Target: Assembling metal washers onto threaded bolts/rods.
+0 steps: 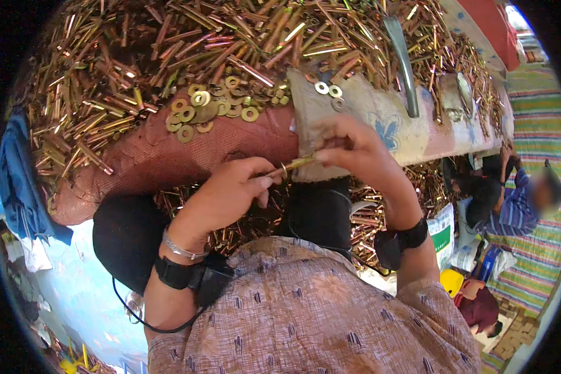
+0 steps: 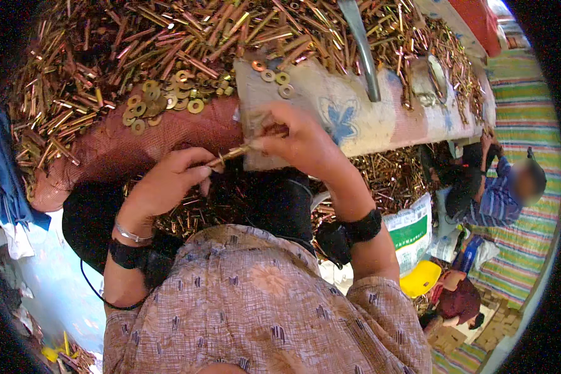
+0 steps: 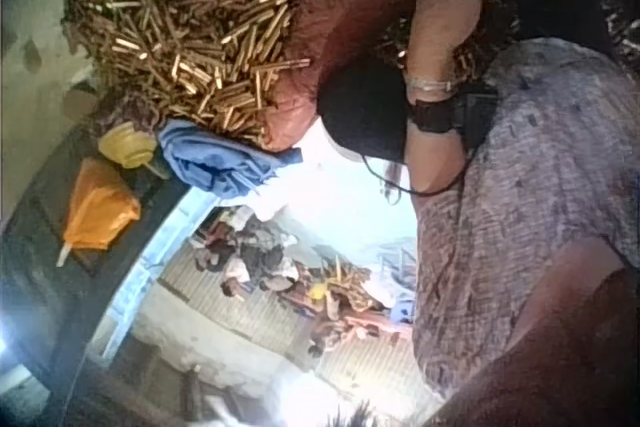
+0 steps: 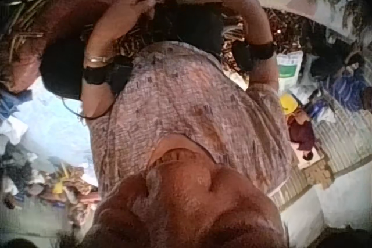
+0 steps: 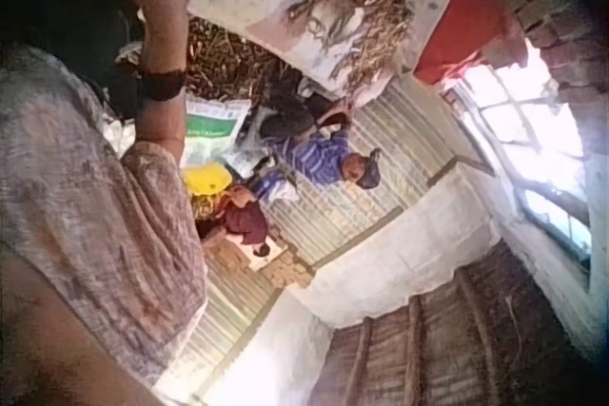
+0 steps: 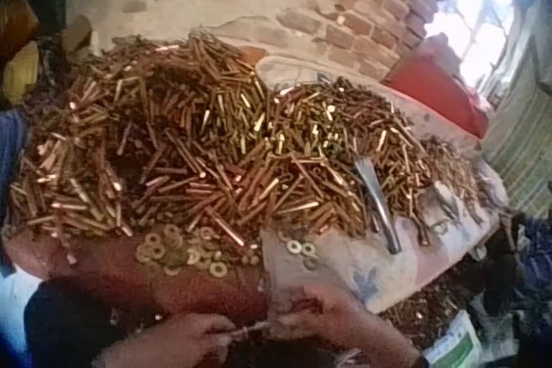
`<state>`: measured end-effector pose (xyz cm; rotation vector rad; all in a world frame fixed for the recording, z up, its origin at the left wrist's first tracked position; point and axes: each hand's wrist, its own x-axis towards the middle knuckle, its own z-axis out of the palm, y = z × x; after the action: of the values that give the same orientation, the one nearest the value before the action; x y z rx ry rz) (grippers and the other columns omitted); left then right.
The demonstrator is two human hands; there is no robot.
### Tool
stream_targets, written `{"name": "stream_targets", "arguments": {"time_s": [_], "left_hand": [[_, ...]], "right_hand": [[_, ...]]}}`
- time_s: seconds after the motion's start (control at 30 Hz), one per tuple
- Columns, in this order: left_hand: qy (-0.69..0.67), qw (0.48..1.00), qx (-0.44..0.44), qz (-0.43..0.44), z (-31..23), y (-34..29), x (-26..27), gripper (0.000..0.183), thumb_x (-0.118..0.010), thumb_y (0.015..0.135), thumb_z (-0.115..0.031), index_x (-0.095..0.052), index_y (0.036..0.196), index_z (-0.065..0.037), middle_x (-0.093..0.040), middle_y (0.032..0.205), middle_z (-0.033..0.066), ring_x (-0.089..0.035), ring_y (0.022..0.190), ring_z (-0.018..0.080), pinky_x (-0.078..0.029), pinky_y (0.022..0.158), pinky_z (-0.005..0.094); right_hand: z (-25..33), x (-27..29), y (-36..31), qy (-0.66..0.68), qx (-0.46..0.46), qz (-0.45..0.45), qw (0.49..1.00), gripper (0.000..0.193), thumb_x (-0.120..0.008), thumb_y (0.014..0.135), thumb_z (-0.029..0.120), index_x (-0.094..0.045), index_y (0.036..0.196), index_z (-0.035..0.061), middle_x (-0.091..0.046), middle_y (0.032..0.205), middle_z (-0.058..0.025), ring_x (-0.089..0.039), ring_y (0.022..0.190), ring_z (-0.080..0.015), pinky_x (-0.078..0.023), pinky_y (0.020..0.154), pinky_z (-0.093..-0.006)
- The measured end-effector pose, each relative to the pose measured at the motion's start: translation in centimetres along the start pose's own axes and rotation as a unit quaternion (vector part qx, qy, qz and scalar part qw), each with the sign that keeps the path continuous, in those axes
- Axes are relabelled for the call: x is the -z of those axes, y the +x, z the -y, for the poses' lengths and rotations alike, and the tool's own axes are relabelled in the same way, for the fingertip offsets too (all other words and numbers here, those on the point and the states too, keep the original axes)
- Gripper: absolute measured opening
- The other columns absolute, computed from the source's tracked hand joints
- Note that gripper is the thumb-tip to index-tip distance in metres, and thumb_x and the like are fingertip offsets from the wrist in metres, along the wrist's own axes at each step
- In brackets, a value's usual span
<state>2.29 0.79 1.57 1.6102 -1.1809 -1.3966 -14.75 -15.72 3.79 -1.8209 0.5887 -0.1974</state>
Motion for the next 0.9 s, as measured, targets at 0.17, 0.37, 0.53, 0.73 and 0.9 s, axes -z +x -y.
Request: {"name": "stream_targets", "arguments": {"time_s": [0.17, 0.37, 0.53, 0.73, 0.9], "left_hand": [[-0.106, 0.994, 0.032, 0.001, -1.1, -0.2, 0.5, 0.018, -0.046, 0.087, -0.011, -0.057, 0.094, 0.001, -0.055, 0.065, 0.0028, -0.05, 0.065, 0.0103, -0.04, 0.063, 0.0252], [-0.116, 0.993, 0.005, -0.004, -0.2, 0.1, 0.0, 0.019, -0.047, 0.087, -0.017, -0.058, 0.098, -0.005, -0.053, 0.066, -0.0024, -0.044, 0.06, 0.0047, -0.033, 0.053, 0.0187], [-0.113, 0.994, 0.007, -0.007, -0.2, 0.1, 0.1, 0.019, -0.047, 0.088, -0.017, -0.057, 0.099, -0.006, -0.053, 0.066, -0.0026, -0.042, 0.058, 0.0038, -0.032, 0.051, 0.0181], [-0.122, 0.992, 0.03, -0.023, -0.8, 0.0, 0.2, 0.018, -0.045, 0.087, -0.011, -0.056, 0.096, 0.0, -0.055, 0.067, 0.0014, -0.05, 0.067, 0.0097, -0.04, 0.064, 0.0239], [-0.143, 0.988, 0.025, -0.048, -0.5, 0.1, 0.0, 0.019, -0.043, 0.087, -0.011, -0.056, 0.095, 0.0, -0.055, 0.067, 0.0013, -0.05, 0.067, 0.0098, -0.04, 0.065, 0.0239]], "right_hand": [[1.4, -1.1, 0.0, 0.162, -0.059, -0.096, 0.98, 0.038, -0.068, 0.071, 0.006, -0.052, 0.106, 0.0029, -0.056, 0.084, -0.0039, -0.053, 0.067, -0.0079, -0.043, 0.054, -0.0197], [-0.1, -2.1, -0.1, 0.215, -0.017, -0.154, 0.964, 0.03, -0.065, 0.074, 0.004, -0.052, 0.101, 0.0042, -0.056, 0.082, -0.0031, -0.053, 0.065, -0.0079, -0.042, 0.053, -0.0205], [-0.7, -1.5, -0.2, 0.248, -0.032, -0.183, 0.951, 0.02, -0.064, 0.076, 0.002, -0.054, 0.093, 0.004, -0.056, 0.076, -0.0038, -0.051, 0.06, -0.0086, -0.041, 0.053, -0.0215], [-0.9, -0.4, -0.9, 0.057, 0.012, -0.128, 0.99, 0.019, -0.064, 0.075, 0.006, -0.054, 0.091, 0.0026, -0.056, 0.073, -0.0055, -0.054, 0.061, -0.0149, -0.043, 0.055, -0.0274], [-0.8, -2.3, -1.9, -0.305, 0.122, -0.096, 0.94, 0.016, -0.063, 0.073, 0.006, -0.056, 0.088, 0.0033, -0.054, 0.079, -0.0118, -0.054, 0.073, -0.0303, -0.045, 0.063, -0.0368]]}}
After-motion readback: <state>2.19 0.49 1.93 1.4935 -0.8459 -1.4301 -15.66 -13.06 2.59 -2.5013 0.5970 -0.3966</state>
